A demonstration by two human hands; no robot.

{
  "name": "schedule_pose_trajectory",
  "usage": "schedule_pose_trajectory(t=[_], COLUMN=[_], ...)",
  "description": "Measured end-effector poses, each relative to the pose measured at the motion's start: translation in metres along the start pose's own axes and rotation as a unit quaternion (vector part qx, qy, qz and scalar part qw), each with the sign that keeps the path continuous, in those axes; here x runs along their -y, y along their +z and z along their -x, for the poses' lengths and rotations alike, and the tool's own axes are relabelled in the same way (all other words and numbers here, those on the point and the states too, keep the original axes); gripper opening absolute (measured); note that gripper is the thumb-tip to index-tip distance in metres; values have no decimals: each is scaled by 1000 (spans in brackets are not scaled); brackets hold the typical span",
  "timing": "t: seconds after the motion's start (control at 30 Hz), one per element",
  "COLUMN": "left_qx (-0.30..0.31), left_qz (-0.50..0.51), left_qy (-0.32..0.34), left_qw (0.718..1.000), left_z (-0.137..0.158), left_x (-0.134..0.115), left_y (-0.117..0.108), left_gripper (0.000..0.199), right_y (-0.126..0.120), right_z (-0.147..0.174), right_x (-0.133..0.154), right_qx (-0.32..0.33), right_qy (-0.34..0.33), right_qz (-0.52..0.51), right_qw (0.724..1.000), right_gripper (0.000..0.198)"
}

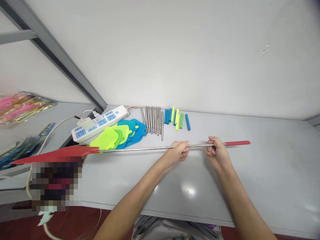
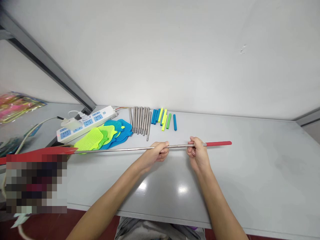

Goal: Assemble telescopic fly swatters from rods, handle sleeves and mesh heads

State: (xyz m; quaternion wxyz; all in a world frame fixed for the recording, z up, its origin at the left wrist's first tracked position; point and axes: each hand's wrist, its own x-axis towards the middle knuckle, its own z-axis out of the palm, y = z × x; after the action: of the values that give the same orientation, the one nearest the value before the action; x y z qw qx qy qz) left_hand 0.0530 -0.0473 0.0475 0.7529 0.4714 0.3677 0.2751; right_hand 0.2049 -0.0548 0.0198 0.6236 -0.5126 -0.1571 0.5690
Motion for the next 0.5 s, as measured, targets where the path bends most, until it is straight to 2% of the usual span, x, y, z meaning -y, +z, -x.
schedule_pose_trajectory(t=[0.17,0.33,0.5], left_qx=[-1,-4,-2], left_qz=[-7,-10,2], left_qy=[5,7,14], left_qw=[1000,1000,1000], left_z=[2,5,4], left_x=[-3,-5,-4], left_y=[-1,-2,-5], left_gripper=[34,34,33], right_y=[-14,-28,-28], right_z=[-10,-18,-16], right_x=[11,18,13], right_qx=[5,-24,-13], right_qy=[-12,-21,-30], right_qz=[0,6,-1], right_qw=[1000,999,999], right_gripper=[18,17,18])
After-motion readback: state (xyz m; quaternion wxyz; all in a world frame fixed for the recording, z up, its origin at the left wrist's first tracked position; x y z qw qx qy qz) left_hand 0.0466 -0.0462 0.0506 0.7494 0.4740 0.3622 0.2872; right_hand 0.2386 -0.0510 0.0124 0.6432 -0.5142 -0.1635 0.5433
